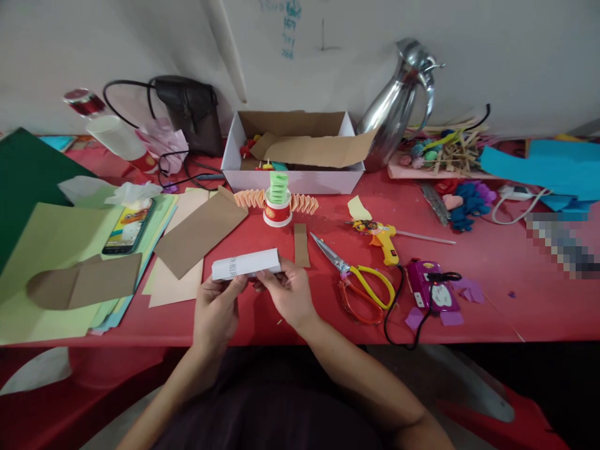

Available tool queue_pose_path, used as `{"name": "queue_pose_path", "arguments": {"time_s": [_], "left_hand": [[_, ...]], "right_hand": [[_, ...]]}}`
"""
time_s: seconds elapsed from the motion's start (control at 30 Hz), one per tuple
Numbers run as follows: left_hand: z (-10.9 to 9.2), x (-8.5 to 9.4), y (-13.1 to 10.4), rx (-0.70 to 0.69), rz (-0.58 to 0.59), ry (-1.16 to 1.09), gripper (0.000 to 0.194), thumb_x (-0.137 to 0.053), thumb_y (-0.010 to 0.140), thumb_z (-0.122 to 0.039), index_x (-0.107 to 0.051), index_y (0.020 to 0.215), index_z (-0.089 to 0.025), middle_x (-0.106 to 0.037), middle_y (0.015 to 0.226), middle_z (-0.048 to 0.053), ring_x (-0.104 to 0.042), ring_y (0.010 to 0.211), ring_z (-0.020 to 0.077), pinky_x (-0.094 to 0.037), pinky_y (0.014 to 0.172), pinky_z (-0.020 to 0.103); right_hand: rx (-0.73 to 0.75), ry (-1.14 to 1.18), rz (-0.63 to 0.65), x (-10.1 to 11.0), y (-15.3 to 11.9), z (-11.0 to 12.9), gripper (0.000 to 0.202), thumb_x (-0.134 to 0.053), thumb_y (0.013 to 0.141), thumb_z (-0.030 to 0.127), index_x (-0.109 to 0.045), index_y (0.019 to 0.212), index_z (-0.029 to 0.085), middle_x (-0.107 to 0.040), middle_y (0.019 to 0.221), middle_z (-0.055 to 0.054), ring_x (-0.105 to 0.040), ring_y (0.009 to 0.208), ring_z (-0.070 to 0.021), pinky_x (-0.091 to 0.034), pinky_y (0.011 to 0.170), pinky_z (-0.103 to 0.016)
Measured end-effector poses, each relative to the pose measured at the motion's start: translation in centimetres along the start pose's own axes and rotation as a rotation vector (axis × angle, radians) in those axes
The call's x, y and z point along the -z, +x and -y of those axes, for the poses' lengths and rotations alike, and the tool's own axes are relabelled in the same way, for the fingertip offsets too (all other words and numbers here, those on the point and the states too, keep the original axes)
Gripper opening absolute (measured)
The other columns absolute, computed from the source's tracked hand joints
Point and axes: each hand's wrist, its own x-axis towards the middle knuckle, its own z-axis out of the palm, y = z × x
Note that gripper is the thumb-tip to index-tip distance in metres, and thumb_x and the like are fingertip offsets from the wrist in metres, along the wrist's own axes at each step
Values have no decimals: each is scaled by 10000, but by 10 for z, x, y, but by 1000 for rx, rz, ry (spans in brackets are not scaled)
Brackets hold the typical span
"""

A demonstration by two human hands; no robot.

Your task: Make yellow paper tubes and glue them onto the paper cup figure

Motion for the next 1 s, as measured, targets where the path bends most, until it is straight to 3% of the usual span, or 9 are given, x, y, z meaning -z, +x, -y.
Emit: {"name": "queue_pose_path", "arguments": {"time_s": [0.13, 0.3, 0.5, 0.67, 0.83, 1.0], "left_hand": [[-5, 6, 6, 42, 56, 47, 190, -825, 740, -309, -762, 862, -177, -752, 793, 25, -660, 723, 127, -526, 724, 231], [-1, 4, 6, 51, 4, -12, 181, -851, 684, -290, -741, 757, -166, -692, 668, 0, -568, 588, 92, -466, 603, 205], [-2, 6, 6, 28, 48, 107, 225, -797, 757, -372, -741, 822, -165, -689, 679, 12, -593, 622, 114, -489, 640, 233], [-12, 12, 5, 60, 32, 185, 223, -820, 726, -368, -731, 757, -166, -543, 481, -53, -443, 426, 70, -379, 436, 194], [-11, 14, 7, 133, 60, 31, 207, -858, 672, -308, -778, 810, -176, -748, 740, 28, -646, 661, 119, -529, 674, 229], [-9, 9, 5, 137, 15, -82, 168, -866, 578, -179, -772, 717, -178, -730, 670, 10, -648, 646, 141, -538, 707, 266]], "right_hand": [[-29, 24, 35, 2, 4, 1, 243, -799, 767, 425, -748, 845, 200, -765, 768, -20, -712, 674, -177, -607, 685, -327], [-42, 2, -1, 0, 3, -2, 270, -805, 750, 449, -742, 829, 198, -755, 731, -19, -706, 621, -186, -608, 638, -333], [-57, -13, 10, 6, 4, 0, 303, -793, 759, 481, -752, 821, 188, -760, 713, -32, -712, 608, -181, -614, 618, -328], [-72, -65, 30, 12, 3, 3, 250, -808, 752, 434, -730, 719, 199, -648, 549, 28, -579, 439, -110, -464, 409, -223], [-22, 48, 52, 10, 1, 1, 164, -795, 782, 370, -776, 844, 219, -741, 712, -4, -674, 620, -143, -572, 622, -282], [5, 67, 49, 10, 1, -2, 114, -812, 757, 315, -767, 729, 214, -698, 632, 11, -619, 563, -132, -512, 554, -263]]}}
